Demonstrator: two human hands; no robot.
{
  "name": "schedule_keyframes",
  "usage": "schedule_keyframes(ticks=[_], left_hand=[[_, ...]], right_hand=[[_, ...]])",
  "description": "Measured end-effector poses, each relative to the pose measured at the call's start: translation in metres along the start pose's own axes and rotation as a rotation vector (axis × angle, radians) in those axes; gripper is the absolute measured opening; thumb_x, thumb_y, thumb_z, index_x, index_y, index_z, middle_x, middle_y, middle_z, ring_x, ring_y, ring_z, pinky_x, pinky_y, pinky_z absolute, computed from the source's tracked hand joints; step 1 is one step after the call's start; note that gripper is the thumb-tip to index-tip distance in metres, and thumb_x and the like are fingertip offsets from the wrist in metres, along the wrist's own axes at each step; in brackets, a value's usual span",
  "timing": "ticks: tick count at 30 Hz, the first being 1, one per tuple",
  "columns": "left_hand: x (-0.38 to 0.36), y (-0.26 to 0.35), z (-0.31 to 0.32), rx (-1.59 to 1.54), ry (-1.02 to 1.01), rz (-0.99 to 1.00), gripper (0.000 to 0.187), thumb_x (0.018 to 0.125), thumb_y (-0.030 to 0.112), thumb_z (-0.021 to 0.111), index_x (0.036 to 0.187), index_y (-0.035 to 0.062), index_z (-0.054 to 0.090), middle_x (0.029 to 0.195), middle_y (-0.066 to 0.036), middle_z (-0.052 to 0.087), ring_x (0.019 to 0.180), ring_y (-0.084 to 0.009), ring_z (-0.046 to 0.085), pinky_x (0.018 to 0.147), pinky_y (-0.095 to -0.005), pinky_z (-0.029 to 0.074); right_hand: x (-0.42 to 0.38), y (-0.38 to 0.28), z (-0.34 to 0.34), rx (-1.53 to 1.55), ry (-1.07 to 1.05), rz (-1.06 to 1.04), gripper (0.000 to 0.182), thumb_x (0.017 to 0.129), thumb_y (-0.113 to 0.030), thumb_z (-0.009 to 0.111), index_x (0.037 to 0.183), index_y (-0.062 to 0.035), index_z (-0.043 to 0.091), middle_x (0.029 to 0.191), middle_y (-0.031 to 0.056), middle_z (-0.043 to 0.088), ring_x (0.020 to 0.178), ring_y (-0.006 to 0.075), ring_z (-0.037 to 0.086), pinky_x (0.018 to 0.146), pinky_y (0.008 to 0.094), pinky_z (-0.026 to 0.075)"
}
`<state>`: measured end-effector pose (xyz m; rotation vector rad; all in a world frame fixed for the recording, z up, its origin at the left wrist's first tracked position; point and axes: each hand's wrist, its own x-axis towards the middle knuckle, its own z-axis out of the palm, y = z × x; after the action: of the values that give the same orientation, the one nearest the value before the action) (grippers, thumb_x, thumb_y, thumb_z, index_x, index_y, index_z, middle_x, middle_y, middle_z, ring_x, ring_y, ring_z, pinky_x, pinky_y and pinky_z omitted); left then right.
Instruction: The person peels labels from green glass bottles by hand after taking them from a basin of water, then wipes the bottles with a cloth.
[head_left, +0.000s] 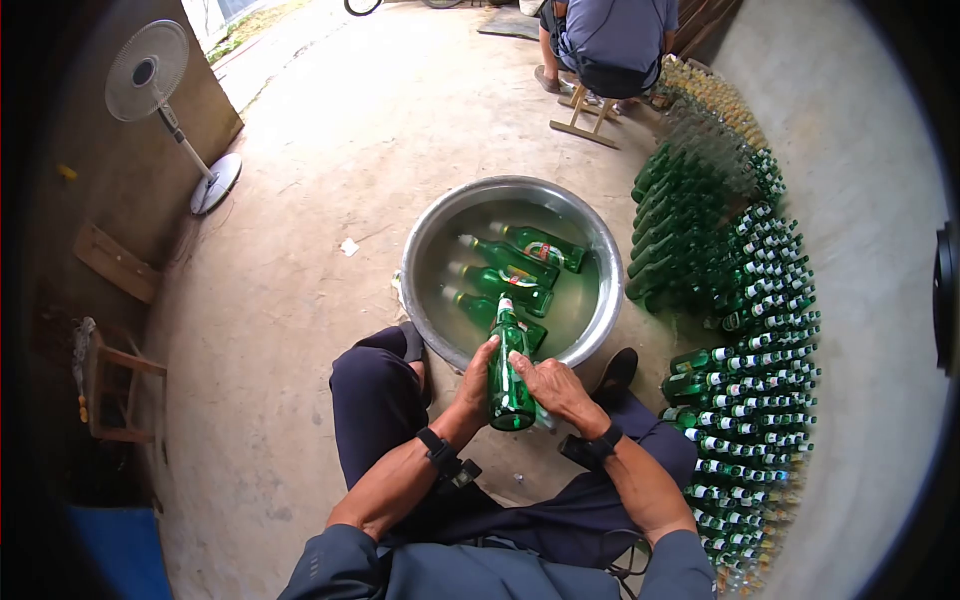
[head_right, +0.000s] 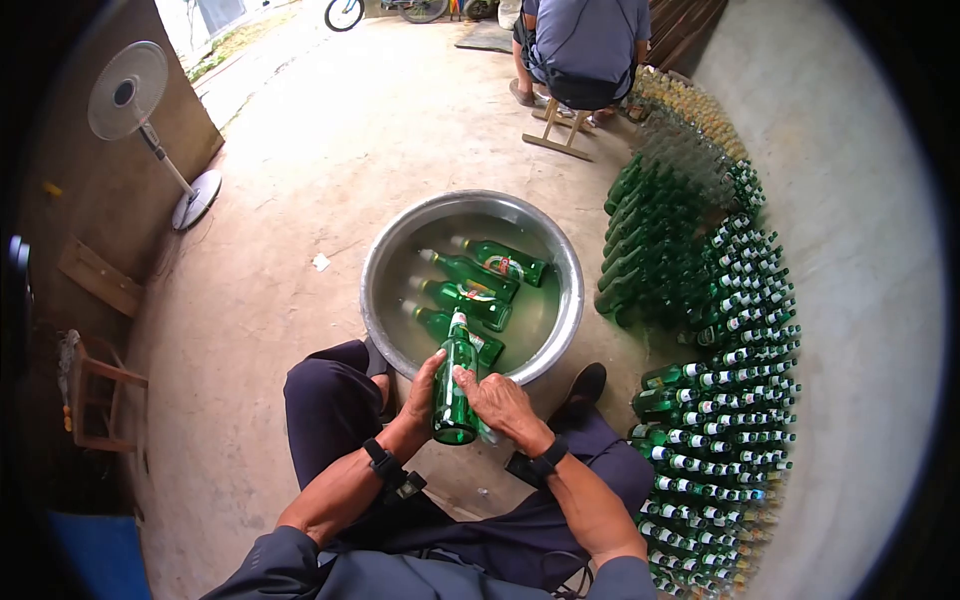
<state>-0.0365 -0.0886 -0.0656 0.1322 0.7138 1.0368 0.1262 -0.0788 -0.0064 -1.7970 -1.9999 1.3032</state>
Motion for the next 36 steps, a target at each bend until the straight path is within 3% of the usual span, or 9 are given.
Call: schedule_keyframes(ticks=[8, 12, 14, 17, 20, 26, 29, 34, 36], left_hand=[[0.004, -0.008, 0.000, -0.013, 0.086, -0.058, 0.048, 0.100, 0.051, 0.056, 0.117, 0.0072, 0.063, 0.092, -0.009, 0.071, 0.072, -0.0250, 0.072, 0.067, -0.0409, 0.063], [0.002, -0.008, -0.003, -0.049, 0.006, -0.104, 0.051, 0.100, 0.047, 0.056, 0.127, 0.0036, 0.059, 0.097, -0.016, 0.072, 0.073, -0.0298, 0.074, 0.063, -0.0460, 0.065], [0.005, -0.009, -0.001, -0.036, 0.057, -0.072, 0.050, 0.100, 0.046, 0.055, 0.129, 0.0046, 0.059, 0.100, -0.017, 0.072, 0.075, -0.0313, 0.074, 0.064, -0.0472, 0.065], [0.011, -0.014, -0.003, -0.042, 0.073, -0.010, 0.046, 0.100, 0.045, 0.056, 0.121, 0.0050, 0.061, 0.096, -0.011, 0.070, 0.071, -0.0283, 0.072, 0.065, -0.0431, 0.063], [0.027, -0.026, -0.017, -0.121, 0.093, 0.104, 0.039, 0.102, 0.039, 0.056, 0.122, 0.0058, 0.062, 0.098, -0.008, 0.071, 0.079, -0.0243, 0.073, 0.072, -0.0380, 0.063], [0.025, -0.018, -0.015, -0.109, 0.099, 0.101, 0.034, 0.101, 0.038, 0.061, 0.114, 0.0072, 0.065, 0.098, -0.008, 0.071, 0.087, -0.0226, 0.071, 0.080, -0.0382, 0.060], [0.031, -0.024, -0.024, -0.090, 0.104, 0.091, 0.034, 0.100, 0.039, 0.062, 0.112, 0.0072, 0.066, 0.098, -0.008, 0.071, 0.086, -0.0217, 0.071, 0.080, -0.0375, 0.059], [0.039, -0.033, -0.028, -0.177, 0.074, 0.090, 0.032, 0.100, 0.037, 0.061, 0.113, 0.0079, 0.066, 0.098, -0.007, 0.071, 0.084, -0.0204, 0.071, 0.075, -0.0365, 0.059], [0.037, -0.030, -0.021, -0.212, 0.116, 0.038, 0.031, 0.100, 0.036, 0.061, 0.114, 0.0081, 0.065, 0.098, -0.007, 0.072, 0.083, -0.0202, 0.071, 0.074, -0.0358, 0.060]], right_hand=[[-0.003, -0.015, -0.026, -0.154, 0.035, 0.053, 0.088, 0.101, -0.071, 0.039, 0.078, 0.0056, 0.074, 0.077, 0.0335, 0.068, 0.088, 0.0505, 0.070, 0.080, 0.0557, 0.054], [0.009, -0.009, -0.043, 0.226, 0.302, -0.057, 0.070, 0.104, -0.055, 0.053, 0.070, 0.0044, 0.068, 0.060, 0.0189, 0.064, 0.057, 0.0314, 0.063, 0.062, 0.0458, 0.049], [0.020, 0.001, -0.039, 0.535, 0.353, -0.044, 0.063, 0.104, -0.052, 0.058, 0.074, 0.0029, 0.069, 0.062, 0.0083, 0.065, 0.059, 0.0175, 0.061, 0.060, 0.0378, 0.049], [0.023, -0.009, -0.027, 1.041, 0.271, 0.004, 0.053, 0.101, -0.050, 0.065, 0.091, 0.0023, 0.072, 0.075, 0.0056, 0.069, 0.063, 0.0105, 0.062, 0.061, 0.0275, 0.051], [0.024, -0.009, -0.007, 0.814, 0.187, -0.083, 0.043, 0.100, -0.042, 0.070, 0.096, 0.0010, 0.071, 0.080, 0.0046, 0.070, 0.067, 0.0090, 0.063, 0.065, 0.0262, 0.052], [0.001, -0.032, -0.016, 0.598, 0.027, -0.278, 0.029, 0.091, -0.024, 0.080, 0.105, 0.0014, 0.073, 0.098, 0.0059, 0.071, 0.087, 0.0136, 0.065, 0.079, 0.0309, 0.053], [0.008, -0.029, -0.001, 0.165, 0.261, -0.539, 0.025, 0.090, -0.020, 0.081, 0.103, -0.0004, 0.074, 0.090, 0.0110, 0.070, 0.081, 0.0205, 0.067, 0.076, 0.0335, 0.053], [0.040, -0.015, 0.008, 0.088, 0.330, -0.504, 0.021, 0.091, -0.021, 0.077, 0.097, -0.0016, 0.073, 0.084, 0.0148, 0.070, 0.076, 0.0277, 0.069, 0.071, 0.0373, 0.054], [0.056, -0.010, 0.008, 0.101, 0.416, -0.395, 0.025, 0.090, -0.026, 0.074, 0.097, -0.0030, 0.072, 0.091, 0.0186, 0.072, 0.085, 0.0404, 0.070, 0.075, 0.0469, 0.056]])
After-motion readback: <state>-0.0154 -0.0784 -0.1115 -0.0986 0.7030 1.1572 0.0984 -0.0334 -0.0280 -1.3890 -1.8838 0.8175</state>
